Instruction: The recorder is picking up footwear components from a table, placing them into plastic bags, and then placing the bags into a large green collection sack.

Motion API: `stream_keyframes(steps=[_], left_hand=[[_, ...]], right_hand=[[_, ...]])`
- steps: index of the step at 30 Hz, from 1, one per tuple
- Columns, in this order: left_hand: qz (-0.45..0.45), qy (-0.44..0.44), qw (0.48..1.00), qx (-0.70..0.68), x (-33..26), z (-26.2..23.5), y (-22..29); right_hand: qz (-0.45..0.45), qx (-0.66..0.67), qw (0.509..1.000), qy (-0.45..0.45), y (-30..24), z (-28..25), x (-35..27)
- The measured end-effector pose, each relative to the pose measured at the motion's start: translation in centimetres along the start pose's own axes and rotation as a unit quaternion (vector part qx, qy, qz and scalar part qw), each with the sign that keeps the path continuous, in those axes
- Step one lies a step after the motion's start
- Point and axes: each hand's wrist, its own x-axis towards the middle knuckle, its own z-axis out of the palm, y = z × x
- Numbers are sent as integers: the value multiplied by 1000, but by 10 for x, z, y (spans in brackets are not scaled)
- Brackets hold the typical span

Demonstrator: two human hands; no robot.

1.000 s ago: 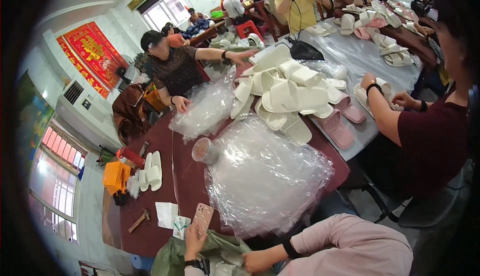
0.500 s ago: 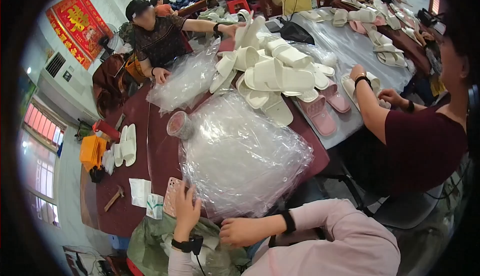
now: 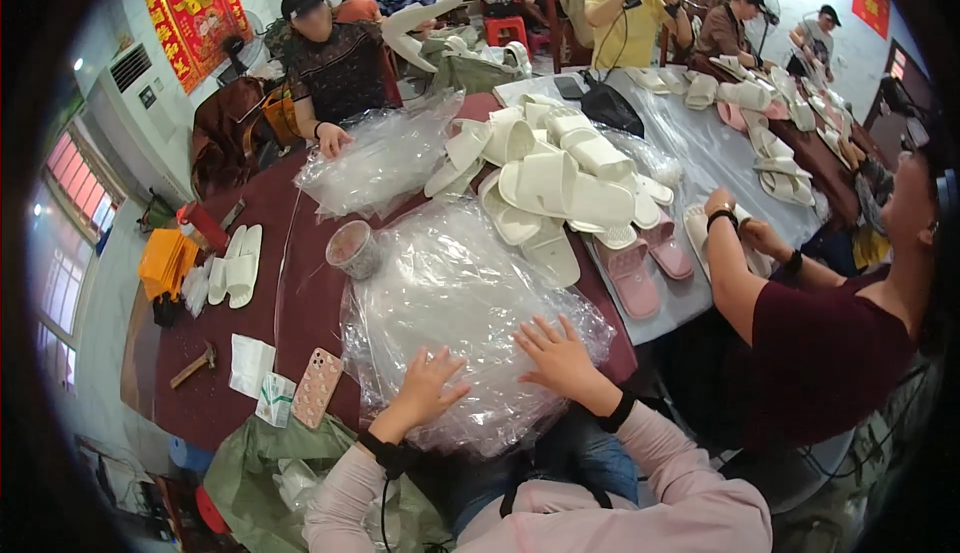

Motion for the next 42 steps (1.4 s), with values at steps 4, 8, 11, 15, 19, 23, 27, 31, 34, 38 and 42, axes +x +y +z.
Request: stream_keyframes(steps=[4,8,11,15,19,23,27,31,34,38,42], left_hand=[[27,0,998,48,10,6,16],[17,32,998,43,10,22,17],[27,68,997,-30,15,35,13],[16,106,993,-41,17,49,17],[4,153,988,15,16,57,26],[0,171,985,16,9,58,27],[-19,168,985,32,10,58,29],[-10,166,986,25,19,62,36],[-27,154,987,48,6,64,24],[-16,156,987,37,9,60,30],[-8,162,987,22,11,61,31]], right_hand=[[18,-18,999,38,14,7,-1],[31,4,997,63,22,9,7],[46,-9,995,85,32,5,8],[14,6,997,75,42,-9,7],[36,222,974,36,59,-49,24],[54,228,947,219,77,-74,68],[114,242,938,218,114,-56,122],[214,361,886,197,162,-26,151],[292,523,789,136,134,-39,168],[261,595,732,204,144,-54,150],[264,658,611,353,156,-72,130]])
